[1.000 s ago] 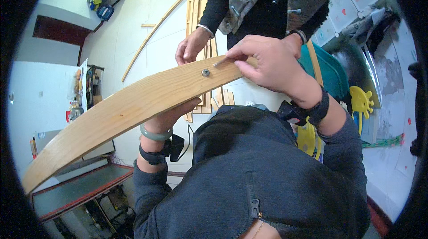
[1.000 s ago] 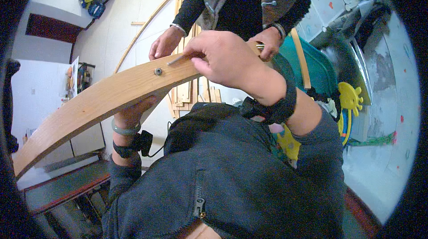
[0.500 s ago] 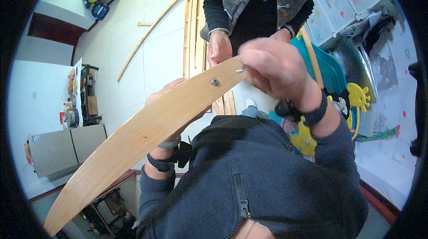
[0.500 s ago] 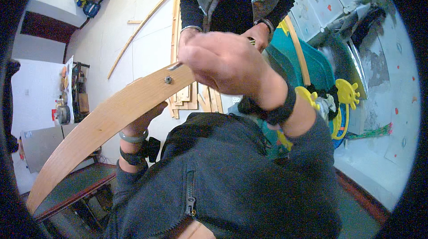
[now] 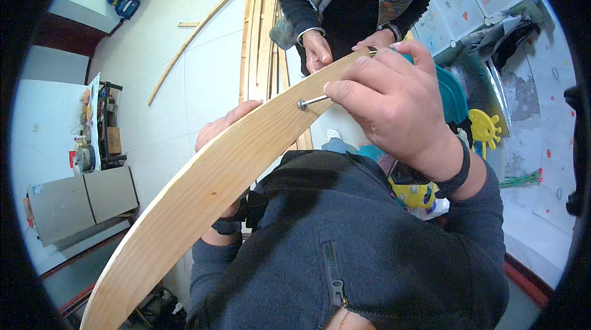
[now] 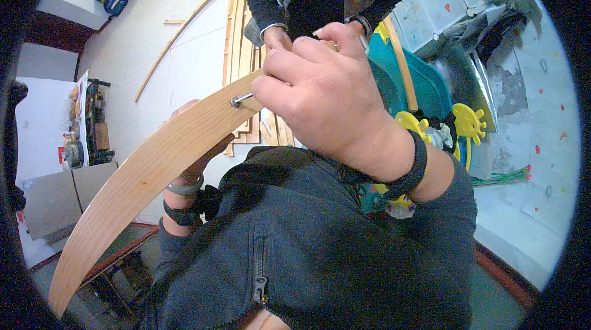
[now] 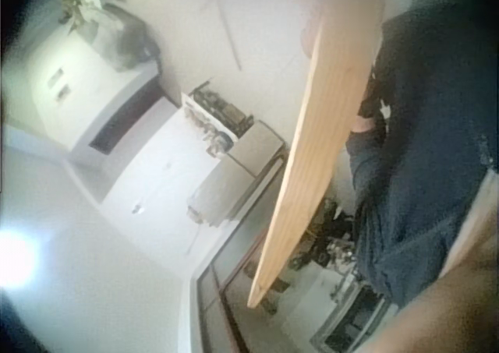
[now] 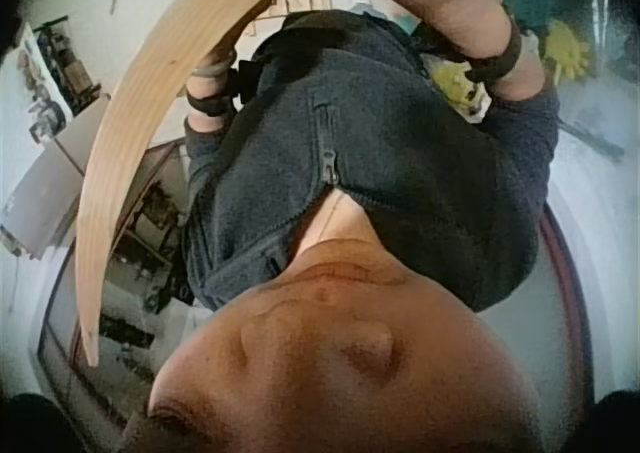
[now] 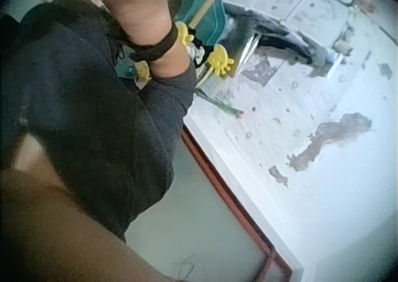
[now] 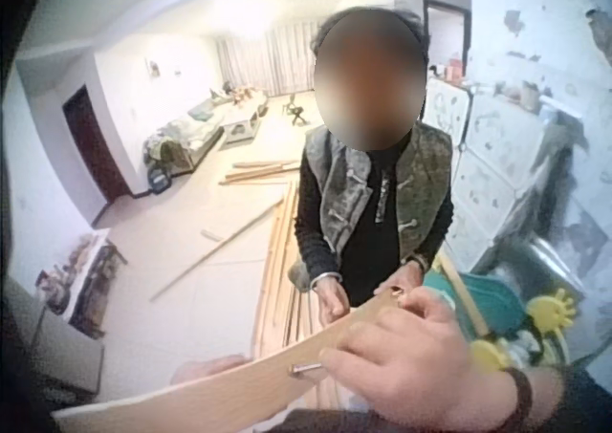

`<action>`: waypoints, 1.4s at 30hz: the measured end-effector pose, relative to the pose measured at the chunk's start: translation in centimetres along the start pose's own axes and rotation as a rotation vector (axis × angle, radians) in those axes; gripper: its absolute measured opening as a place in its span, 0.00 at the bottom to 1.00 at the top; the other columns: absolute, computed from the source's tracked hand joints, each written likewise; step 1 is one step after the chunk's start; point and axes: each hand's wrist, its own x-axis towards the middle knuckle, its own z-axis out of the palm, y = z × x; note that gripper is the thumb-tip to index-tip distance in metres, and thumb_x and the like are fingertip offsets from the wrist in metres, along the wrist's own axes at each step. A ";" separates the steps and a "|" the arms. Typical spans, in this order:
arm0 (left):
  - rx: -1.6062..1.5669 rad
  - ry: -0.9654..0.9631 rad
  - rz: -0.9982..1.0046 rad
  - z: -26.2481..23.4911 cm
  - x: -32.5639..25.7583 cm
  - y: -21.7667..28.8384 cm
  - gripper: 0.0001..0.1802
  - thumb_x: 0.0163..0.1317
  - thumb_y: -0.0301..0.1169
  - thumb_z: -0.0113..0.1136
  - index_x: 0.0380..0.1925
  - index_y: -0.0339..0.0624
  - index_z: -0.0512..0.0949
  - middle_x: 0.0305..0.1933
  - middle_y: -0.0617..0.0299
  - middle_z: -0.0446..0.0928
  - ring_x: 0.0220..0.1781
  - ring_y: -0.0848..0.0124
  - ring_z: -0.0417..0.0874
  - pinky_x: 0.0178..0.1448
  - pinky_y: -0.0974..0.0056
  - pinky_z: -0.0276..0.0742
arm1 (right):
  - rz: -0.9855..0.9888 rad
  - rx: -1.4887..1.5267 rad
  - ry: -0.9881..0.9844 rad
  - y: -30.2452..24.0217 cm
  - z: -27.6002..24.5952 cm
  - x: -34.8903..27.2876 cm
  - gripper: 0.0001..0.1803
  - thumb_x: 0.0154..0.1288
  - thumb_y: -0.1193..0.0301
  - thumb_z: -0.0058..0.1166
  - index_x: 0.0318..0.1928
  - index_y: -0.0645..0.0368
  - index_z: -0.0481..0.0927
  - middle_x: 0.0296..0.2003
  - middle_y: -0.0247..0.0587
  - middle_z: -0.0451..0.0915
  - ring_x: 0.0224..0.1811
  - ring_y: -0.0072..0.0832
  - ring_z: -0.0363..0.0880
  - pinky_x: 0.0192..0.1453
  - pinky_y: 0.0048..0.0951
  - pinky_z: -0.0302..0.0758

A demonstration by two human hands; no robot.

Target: The person assembles a wooden chair frame by inserting metal rods into pre-drilled holes and tightening them with a hex key. They align the pieces, secure the joints, and then place the assembled frame on the floor.

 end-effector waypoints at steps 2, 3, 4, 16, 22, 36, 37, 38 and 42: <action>0.056 0.006 0.021 -0.3 0.2 0.4 0.34 0.45 0.50 0.75 0.49 0.49 0.73 0.47 0.67 0.75 0.47 0.67 0.77 0.46 0.65 0.71 | -0.063 -0.023 -0.026 0.0 -0.6 0.4 0.06 0.53 0.69 0.60 0.34 0.45 0.82 0.32 0.23 0.78 0.37 0.24 0.75 0.52 0.35 0.63; 0.050 -0.005 0.009 -0.5 0.4 0.6 0.34 0.44 0.50 0.75 0.49 0.49 0.74 0.47 0.68 0.75 0.47 0.67 0.77 0.46 0.65 0.70 | -0.109 -0.024 -0.045 -0.1 -0.7 0.8 0.05 0.53 0.69 0.59 0.33 0.46 0.82 0.32 0.23 0.78 0.37 0.24 0.75 0.52 0.34 0.63; 0.045 -0.016 -0.003 -0.6 0.5 0.7 0.34 0.44 0.51 0.75 0.49 0.49 0.74 0.47 0.69 0.76 0.46 0.68 0.77 0.46 0.64 0.70 | -0.153 -0.020 -0.057 0.1 -0.7 1.0 0.05 0.53 0.69 0.59 0.32 0.46 0.81 0.32 0.24 0.77 0.38 0.24 0.75 0.52 0.34 0.63; -0.080 0.008 -0.035 0.1 -0.2 0.9 0.38 0.38 0.52 0.78 0.49 0.51 0.74 0.50 0.70 0.76 0.48 0.69 0.76 0.50 0.64 0.68 | -0.235 0.110 -0.258 0.9 -0.2 1.2 0.07 0.53 0.72 0.57 0.34 0.56 0.76 0.29 0.36 0.73 0.34 0.31 0.77 0.36 0.31 0.75; -0.144 0.043 -0.057 0.0 -0.6 1.6 0.36 0.37 0.43 0.81 0.48 0.46 0.76 0.47 0.66 0.79 0.45 0.71 0.80 0.48 0.65 0.75 | -0.312 0.170 -0.170 0.2 0.1 1.3 0.05 0.53 0.72 0.55 0.32 0.56 0.76 0.28 0.36 0.72 0.34 0.31 0.77 0.36 0.30 0.75; -0.189 0.079 0.051 -0.4 -0.3 2.2 0.28 0.42 0.32 0.79 0.44 0.37 0.78 0.28 0.62 0.83 0.23 0.75 0.83 0.23 0.73 0.79 | 0.130 0.554 -0.254 0.5 1.5 -0.7 0.12 0.59 0.65 0.62 0.38 0.59 0.81 0.31 0.40 0.76 0.29 0.31 0.76 0.33 0.28 0.72; -0.288 0.017 -0.062 -0.5 -0.4 2.2 0.29 0.41 0.34 0.80 0.44 0.37 0.78 0.31 0.62 0.83 0.27 0.74 0.84 0.27 0.71 0.80 | 0.229 0.594 -0.270 0.4 1.5 -1.0 0.11 0.65 0.64 0.57 0.38 0.60 0.81 0.30 0.38 0.75 0.34 0.28 0.76 0.37 0.26 0.72; -0.390 -0.050 -0.203 -0.5 -0.6 2.3 0.31 0.40 0.35 0.80 0.45 0.38 0.77 0.33 0.62 0.83 0.30 0.72 0.84 0.31 0.68 0.80 | 0.277 0.688 -0.235 0.5 1.4 -1.3 0.12 0.67 0.63 0.54 0.38 0.59 0.81 0.30 0.38 0.75 0.34 0.27 0.76 0.38 0.26 0.72; -0.347 -0.038 -0.181 -0.5 -0.8 1.5 0.35 0.42 0.38 0.79 0.51 0.42 0.74 0.52 0.58 0.77 0.52 0.67 0.79 0.52 0.59 0.77 | 0.243 0.742 -0.077 2.1 -0.4 -1.9 0.16 0.73 0.62 0.46 0.38 0.61 0.82 0.29 0.41 0.77 0.36 0.35 0.77 0.39 0.31 0.73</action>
